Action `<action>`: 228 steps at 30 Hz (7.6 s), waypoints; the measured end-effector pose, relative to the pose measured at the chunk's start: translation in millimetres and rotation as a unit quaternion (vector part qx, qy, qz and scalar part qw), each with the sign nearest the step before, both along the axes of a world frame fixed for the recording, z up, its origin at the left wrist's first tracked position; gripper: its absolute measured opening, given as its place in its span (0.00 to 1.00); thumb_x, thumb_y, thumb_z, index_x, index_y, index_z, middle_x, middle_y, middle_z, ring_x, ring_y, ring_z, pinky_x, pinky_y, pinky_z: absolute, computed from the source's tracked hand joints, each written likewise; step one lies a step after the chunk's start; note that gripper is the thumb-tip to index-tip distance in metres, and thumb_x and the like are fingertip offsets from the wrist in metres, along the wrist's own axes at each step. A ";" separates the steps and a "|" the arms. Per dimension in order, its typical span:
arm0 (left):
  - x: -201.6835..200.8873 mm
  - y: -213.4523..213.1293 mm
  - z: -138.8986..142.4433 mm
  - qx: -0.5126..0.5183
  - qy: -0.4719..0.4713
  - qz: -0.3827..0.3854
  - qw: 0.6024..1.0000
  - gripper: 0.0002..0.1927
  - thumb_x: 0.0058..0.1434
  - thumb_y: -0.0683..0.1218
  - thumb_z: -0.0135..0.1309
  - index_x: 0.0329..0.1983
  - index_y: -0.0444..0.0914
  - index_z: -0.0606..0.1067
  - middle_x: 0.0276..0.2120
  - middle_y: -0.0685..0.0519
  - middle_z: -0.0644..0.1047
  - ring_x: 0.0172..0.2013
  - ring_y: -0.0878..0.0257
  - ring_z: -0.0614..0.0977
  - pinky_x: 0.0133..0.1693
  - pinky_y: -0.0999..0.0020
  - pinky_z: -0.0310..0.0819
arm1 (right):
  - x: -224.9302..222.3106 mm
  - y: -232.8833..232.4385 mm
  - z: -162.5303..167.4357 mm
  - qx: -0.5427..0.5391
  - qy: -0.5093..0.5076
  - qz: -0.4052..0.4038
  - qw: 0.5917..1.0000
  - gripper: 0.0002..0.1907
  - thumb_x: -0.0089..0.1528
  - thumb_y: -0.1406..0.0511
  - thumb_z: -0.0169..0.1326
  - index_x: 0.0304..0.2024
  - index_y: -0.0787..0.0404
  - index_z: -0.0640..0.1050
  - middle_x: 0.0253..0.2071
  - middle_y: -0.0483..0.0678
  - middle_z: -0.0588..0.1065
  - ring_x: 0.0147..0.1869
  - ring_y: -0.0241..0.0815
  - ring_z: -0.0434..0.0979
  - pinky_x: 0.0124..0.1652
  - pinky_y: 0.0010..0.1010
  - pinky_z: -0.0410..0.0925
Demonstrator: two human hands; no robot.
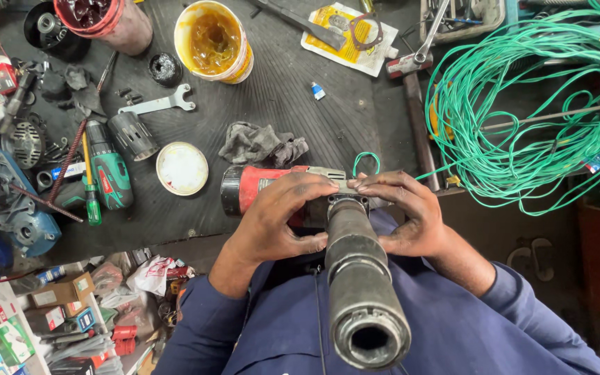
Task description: The person scoops yellow grease from a tub with their fingers and packs it into a metal cylinder component, then fits a seal and presses the greased cylinder onto a machine housing, twisting it to seat the parts together.
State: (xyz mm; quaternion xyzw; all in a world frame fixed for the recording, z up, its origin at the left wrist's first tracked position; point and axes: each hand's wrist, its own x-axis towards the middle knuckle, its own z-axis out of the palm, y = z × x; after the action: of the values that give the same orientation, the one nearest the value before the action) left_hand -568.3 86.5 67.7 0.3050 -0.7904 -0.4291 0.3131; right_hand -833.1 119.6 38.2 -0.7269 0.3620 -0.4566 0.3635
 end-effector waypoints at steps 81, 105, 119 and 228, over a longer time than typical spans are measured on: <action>-88.5 78.1 -15.9 -0.037 0.165 0.406 0.898 0.28 0.64 0.51 0.68 0.60 0.36 0.70 0.69 0.41 0.69 0.69 0.50 0.70 0.71 0.56 0.61 | 9.2 -13.9 -46.0 0.002 -0.052 0.021 0.998 0.35 0.56 0.60 0.69 0.61 0.70 0.73 0.59 0.58 0.75 0.62 0.48 0.78 0.62 0.35 0.69; -32.3 52.5 23.5 -0.075 0.153 0.336 0.926 0.26 0.67 0.43 0.57 0.68 0.43 0.67 0.52 0.49 0.75 0.53 0.55 0.76 0.57 0.53 0.71 | 2.2 -11.3 -44.5 -0.007 -0.034 0.085 0.996 0.39 0.51 0.61 0.73 0.61 0.68 0.73 0.58 0.58 0.78 0.63 0.55 0.80 0.66 0.42 0.69; -15.2 37.5 17.9 -0.032 0.146 0.196 0.969 0.41 0.59 0.60 0.62 0.70 0.39 0.63 0.65 0.50 0.69 0.68 0.52 0.67 0.70 0.46 0.54 | 0.3 -11.5 -40.0 0.082 -0.031 0.068 0.994 0.36 0.50 0.61 0.72 0.57 0.69 0.74 0.57 0.57 0.76 0.60 0.51 0.78 0.60 0.36 0.69; 22.5 -37.3 19.8 -0.307 -0.243 0.112 0.913 0.27 0.54 0.49 0.63 0.56 0.35 0.75 0.52 0.39 0.77 0.55 0.42 0.76 0.55 0.48 0.70 | -1.7 -0.1 -15.2 0.042 0.059 0.048 0.996 0.41 0.50 0.59 0.72 0.65 0.54 0.72 0.66 0.48 0.73 0.73 0.48 0.71 0.79 0.55 0.49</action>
State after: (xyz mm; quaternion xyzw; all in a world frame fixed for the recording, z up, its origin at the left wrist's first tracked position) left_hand -545.8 49.2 87.5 0.3751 -0.8958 -0.0399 0.2351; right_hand -834.8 119.5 23.0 -0.7528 0.3667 -0.3794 0.3935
